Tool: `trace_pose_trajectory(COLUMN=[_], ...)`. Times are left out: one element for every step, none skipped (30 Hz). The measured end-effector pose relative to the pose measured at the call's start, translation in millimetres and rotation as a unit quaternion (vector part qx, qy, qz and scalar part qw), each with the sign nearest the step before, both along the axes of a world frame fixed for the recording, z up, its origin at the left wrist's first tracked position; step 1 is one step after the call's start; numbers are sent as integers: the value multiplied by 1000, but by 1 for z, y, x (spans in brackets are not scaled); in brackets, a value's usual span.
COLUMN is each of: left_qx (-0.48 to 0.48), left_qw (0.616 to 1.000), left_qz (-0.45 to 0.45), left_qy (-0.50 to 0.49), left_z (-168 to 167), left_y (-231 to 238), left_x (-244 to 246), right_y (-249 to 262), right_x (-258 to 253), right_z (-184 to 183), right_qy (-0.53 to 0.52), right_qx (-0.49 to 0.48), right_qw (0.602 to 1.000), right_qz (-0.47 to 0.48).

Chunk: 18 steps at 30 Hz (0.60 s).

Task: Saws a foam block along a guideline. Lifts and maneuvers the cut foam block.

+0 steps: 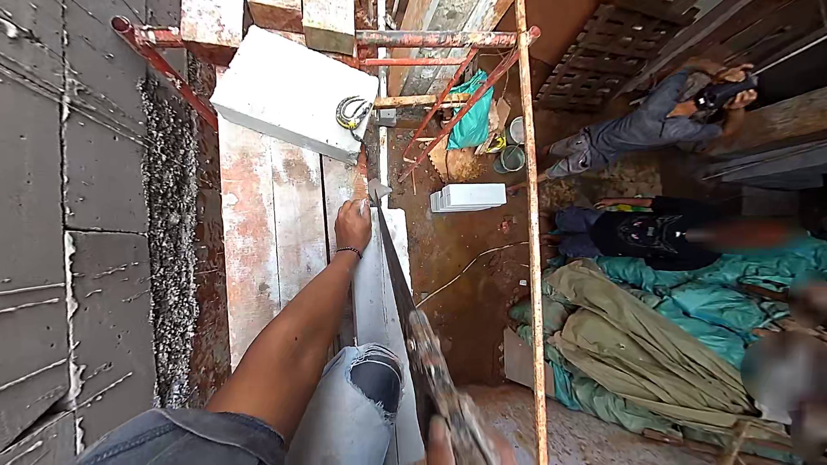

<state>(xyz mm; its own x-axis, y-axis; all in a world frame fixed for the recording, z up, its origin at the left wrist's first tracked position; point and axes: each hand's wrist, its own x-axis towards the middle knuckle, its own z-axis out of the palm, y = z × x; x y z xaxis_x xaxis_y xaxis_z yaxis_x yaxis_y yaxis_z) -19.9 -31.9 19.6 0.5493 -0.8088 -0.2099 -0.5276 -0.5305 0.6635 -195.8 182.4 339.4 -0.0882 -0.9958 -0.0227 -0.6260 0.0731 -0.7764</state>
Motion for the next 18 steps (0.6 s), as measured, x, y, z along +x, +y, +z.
trace_pose_trajectory(left_qx=[7,7,6,7,8,7,6,5,3,5,6,4,5,8,14,15,11,4], left_qw=[1000,1000,1000,1000,1000,1000,1000,1000,1000,1000,1000,1000,1000,1000,1000,1000,1000,1000], left_qz=[-4,-7,-10,-13,-14,-11,-11,-11,-10,-9,-8,-6,-4,-4,-11,-15,-16,-15], left_qy=[-2,-3,-2,1,4,3,-2,-9,-11,-10,-11,-13,-17,-20,-19,-16,-13,-10], left_z=[-1,-1,1,5,8,9,7,4,3,2,2,2,2,1,0,1,3,5], left_y=[2,2,2,1,1,1,3,4,2,1,2,0,-2,-1,3,4,1,-2], left_x=[-1,-2,-3,-3,-2,0,0,-1,-2,-3,-4,-3,0,1,-1,-4,-3,-2], right_y=[-21,-46,-70,-88,-96,-92,-75,-51,-24,2,19,23,13,-6,-31,-62,-90,-109], right_x=[12,25,38,49,54,51,40,25,10,-2,-9,-11,-7,4,17,30,43,51], right_z=[-16,-41,-68,-89,-98,-95,-82,-65,-47,-30,-18,-14,-21,-37,-60,-85,-105,-114], right_qy=[18,38,47,53,53,53,48,43,35,24,13,-5,-12,3,23,37,47,51], right_qx=[-4,-22,-34,-41,-38,-30,-24,-24,-26,-26,-26,-23,-23,-27,-35,-36,-25,-5], right_qw=[1000,999,998,998,998,998,999,999,999,999,999,1000,1000,1000,999,999,999,999], right_qz=[-1,-1,-3,-9,-8,-7,-7,-7,-7,-12,-19,-20,-16,-10,-6,-7,-9,-5])
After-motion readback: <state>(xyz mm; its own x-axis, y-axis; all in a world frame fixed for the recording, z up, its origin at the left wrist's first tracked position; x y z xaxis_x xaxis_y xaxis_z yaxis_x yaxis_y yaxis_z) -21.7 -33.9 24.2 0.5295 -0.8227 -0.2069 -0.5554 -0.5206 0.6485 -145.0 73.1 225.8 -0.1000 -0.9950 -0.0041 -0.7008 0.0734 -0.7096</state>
